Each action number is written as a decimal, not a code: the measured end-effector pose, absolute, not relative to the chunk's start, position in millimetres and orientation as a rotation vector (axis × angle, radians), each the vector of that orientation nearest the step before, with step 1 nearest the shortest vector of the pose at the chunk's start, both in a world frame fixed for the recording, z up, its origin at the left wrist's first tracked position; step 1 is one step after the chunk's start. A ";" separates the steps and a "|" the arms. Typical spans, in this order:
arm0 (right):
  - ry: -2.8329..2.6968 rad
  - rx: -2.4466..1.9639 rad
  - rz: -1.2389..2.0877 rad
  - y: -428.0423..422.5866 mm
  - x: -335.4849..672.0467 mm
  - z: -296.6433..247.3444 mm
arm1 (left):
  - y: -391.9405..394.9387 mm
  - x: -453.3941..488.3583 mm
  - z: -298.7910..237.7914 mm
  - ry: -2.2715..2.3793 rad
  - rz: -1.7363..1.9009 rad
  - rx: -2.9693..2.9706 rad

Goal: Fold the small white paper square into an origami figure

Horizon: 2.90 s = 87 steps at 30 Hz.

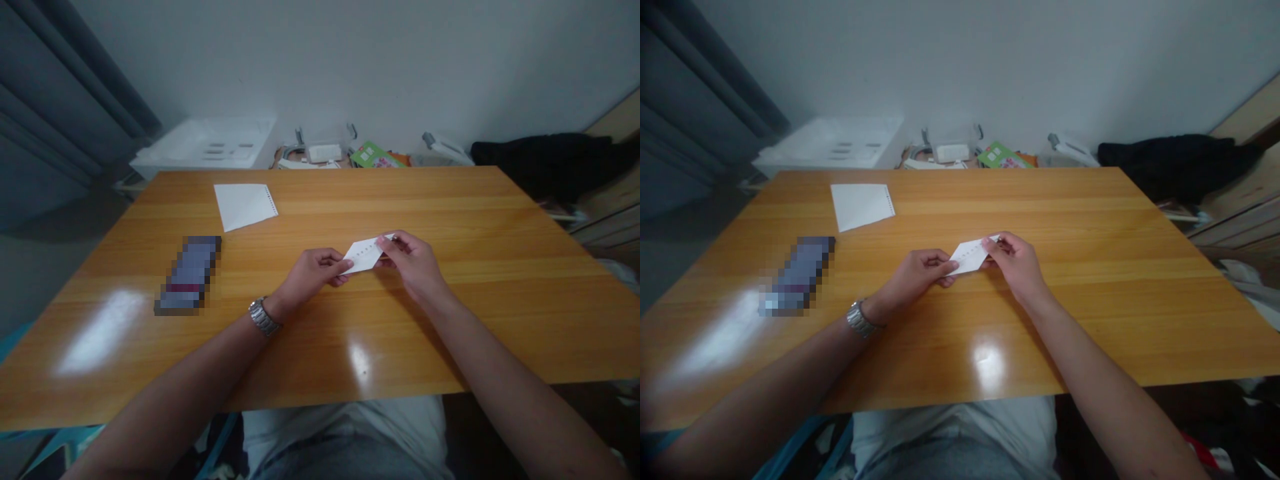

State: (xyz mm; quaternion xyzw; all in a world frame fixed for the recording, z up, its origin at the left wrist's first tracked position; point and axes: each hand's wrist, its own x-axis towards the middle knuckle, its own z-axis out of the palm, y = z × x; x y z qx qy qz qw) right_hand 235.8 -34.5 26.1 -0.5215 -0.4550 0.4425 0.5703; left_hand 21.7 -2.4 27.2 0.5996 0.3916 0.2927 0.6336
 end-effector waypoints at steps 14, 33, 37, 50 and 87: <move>-1.035 -1.204 0.985 -33.2 239.8 24.6 | -0.5 19.8 27.0 0.896 0.651 1.352; -1.199 -1.190 1.186 -38.8 230.5 30.6 | -0.2 25.4 15.6 0.768 0.872 1.541; -1.203 -1.194 1.152 -39.0 230.2 31.7 | -2.4 25.9 17.2 0.736 0.860 1.554; -1.310 -1.188 1.181 -43.0 226.3 30.6 | -5.3 28.4 18.7 0.716 0.821 1.543; -1.459 -1.206 1.068 -43.8 224.9 24.6 | -8.3 30.1 22.3 0.721 0.840 1.569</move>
